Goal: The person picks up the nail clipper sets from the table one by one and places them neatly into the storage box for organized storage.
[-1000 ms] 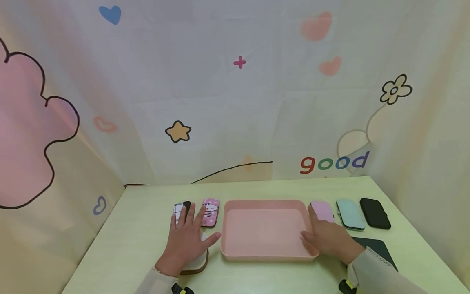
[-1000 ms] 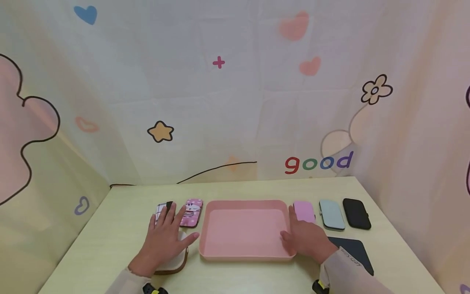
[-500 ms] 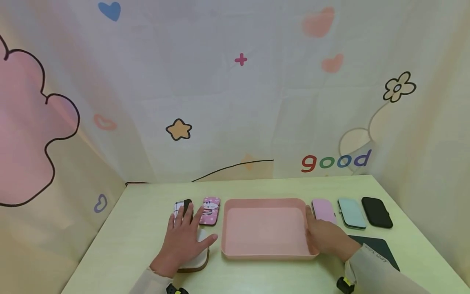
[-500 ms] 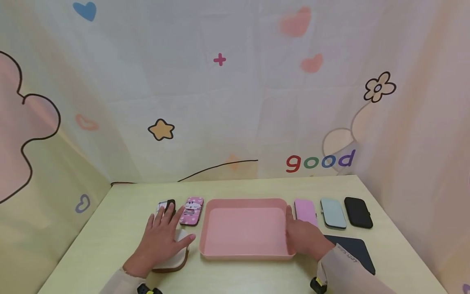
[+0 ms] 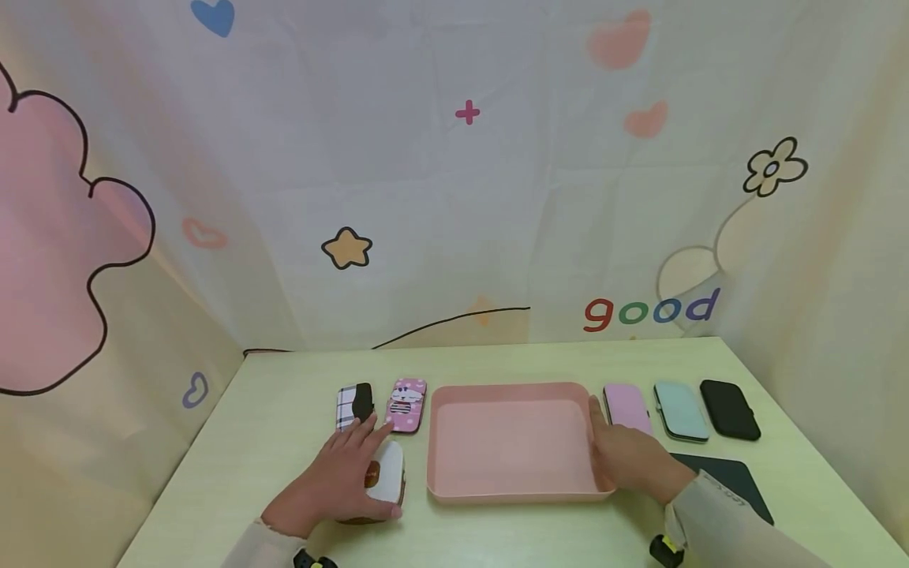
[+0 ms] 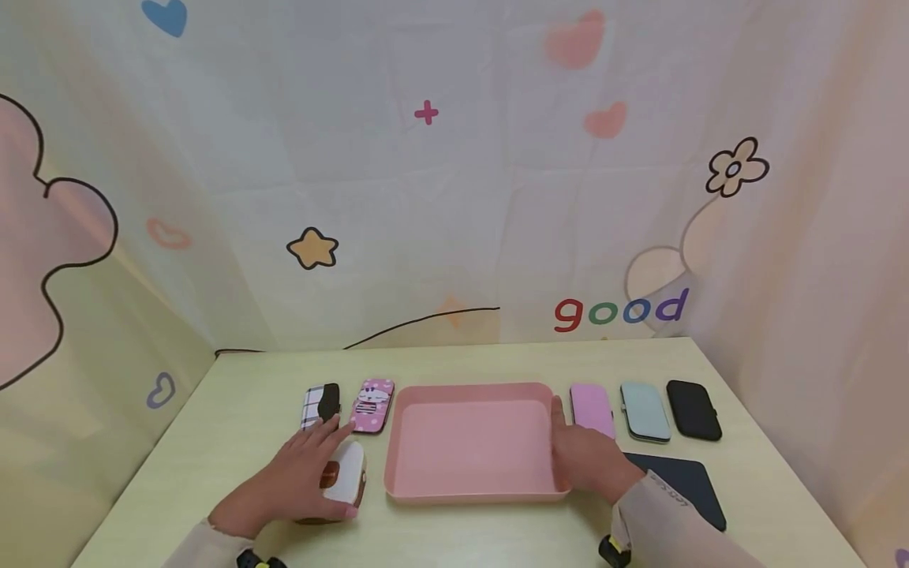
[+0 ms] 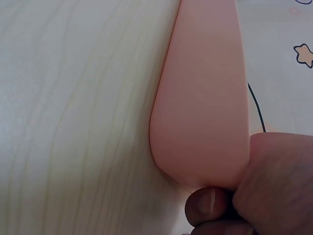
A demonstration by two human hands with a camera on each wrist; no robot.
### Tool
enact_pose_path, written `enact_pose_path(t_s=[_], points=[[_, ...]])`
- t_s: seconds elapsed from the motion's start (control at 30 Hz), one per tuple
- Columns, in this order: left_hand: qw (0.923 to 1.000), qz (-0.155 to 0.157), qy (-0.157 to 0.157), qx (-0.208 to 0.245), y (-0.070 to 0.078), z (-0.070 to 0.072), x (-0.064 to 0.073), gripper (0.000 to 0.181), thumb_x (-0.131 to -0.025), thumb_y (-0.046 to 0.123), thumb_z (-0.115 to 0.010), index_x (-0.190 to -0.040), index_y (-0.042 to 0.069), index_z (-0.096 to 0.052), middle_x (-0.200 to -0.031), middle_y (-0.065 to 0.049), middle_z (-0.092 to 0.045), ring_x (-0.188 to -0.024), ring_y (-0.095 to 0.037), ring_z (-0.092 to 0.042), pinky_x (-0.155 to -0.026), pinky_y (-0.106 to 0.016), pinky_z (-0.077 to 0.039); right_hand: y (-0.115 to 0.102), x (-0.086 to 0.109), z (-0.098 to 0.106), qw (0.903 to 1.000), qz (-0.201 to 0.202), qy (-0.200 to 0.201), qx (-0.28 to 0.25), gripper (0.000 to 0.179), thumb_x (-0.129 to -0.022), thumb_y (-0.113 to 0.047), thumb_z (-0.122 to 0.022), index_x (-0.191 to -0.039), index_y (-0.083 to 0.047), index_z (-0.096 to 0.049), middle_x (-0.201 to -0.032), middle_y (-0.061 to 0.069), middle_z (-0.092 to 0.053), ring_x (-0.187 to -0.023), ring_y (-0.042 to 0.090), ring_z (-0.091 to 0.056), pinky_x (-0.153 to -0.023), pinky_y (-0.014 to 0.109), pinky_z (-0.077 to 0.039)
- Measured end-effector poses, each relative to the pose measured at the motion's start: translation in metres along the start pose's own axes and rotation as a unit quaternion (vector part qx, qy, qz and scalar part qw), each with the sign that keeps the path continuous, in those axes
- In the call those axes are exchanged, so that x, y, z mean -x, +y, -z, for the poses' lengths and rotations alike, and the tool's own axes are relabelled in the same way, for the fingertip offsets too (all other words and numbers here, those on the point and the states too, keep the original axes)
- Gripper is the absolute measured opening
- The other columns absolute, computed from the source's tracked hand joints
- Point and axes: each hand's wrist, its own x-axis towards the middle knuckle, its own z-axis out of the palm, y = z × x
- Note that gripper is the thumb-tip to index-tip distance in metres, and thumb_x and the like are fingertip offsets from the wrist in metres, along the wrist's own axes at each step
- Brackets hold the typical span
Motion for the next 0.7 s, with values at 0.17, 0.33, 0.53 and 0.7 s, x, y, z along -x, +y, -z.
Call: enact_pose_path(t_s=[0.17, 0.33, 0.53, 0.7], points=[[0.999, -0.008, -0.043, 0.007, -0.0053, 0.0037, 0.0055, 0.128, -0.053, 0.071, -0.086, -0.157, 0.018, -0.033, -0.162, -0.021, -0.026, -0.148, -0.046, -0.025, -0.116, -0.064, -0.023, -0.0012, -0.0001, -0.0001, 0.9999, -0.006, -0.008, -0.007, 0.073, -0.101, -0.013, -0.048, -0.154, 0.014, -0.006, -0.057, 0.001, -0.048, -0.052, 0.017, -0.045, -0.049, 0.032, -0.034], [0.9978, 0.001, -0.065, 0.009, -0.0066, 0.0058, 0.0074, 0.123, -0.054, 0.062, -0.091, -0.156, 0.019, -0.036, -0.162, -0.019, -0.027, -0.148, -0.043, -0.026, -0.115, -0.063, -0.028, -0.001, -0.0009, -0.0004, 0.9998, -0.008, -0.019, -0.008, 0.072, -0.103, -0.013, -0.046, -0.155, 0.013, -0.003, -0.057, 0.001, -0.048, -0.051, 0.017, -0.045, -0.051, 0.033, -0.035], [0.9978, -0.008, -0.065, 0.004, -0.0072, 0.0056, 0.0081, 0.118, -0.06, 0.059, -0.089, -0.157, 0.019, -0.034, -0.162, -0.019, -0.028, -0.148, -0.043, -0.027, -0.114, -0.061, -0.031, -0.0005, -0.0014, -0.0007, 0.9994, -0.014, -0.026, -0.02, 0.076, -0.102, -0.012, -0.047, -0.155, 0.011, 0.001, -0.058, 0.002, -0.048, -0.052, 0.018, -0.046, -0.051, 0.034, -0.036], [0.9978, -0.018, -0.06, -0.021, -0.0072, 0.0051, 0.0078, 0.114, -0.064, 0.059, -0.086, -0.157, 0.018, -0.035, -0.158, -0.018, -0.035, -0.144, -0.041, -0.034, -0.111, -0.058, -0.038, 0.0001, -0.0026, -0.0023, 0.9994, -0.017, -0.027, -0.015, 0.079, -0.101, -0.013, -0.05, -0.156, 0.01, 0.001, -0.059, 0.002, -0.049, -0.053, 0.019, -0.047, -0.051, 0.034, -0.037]])
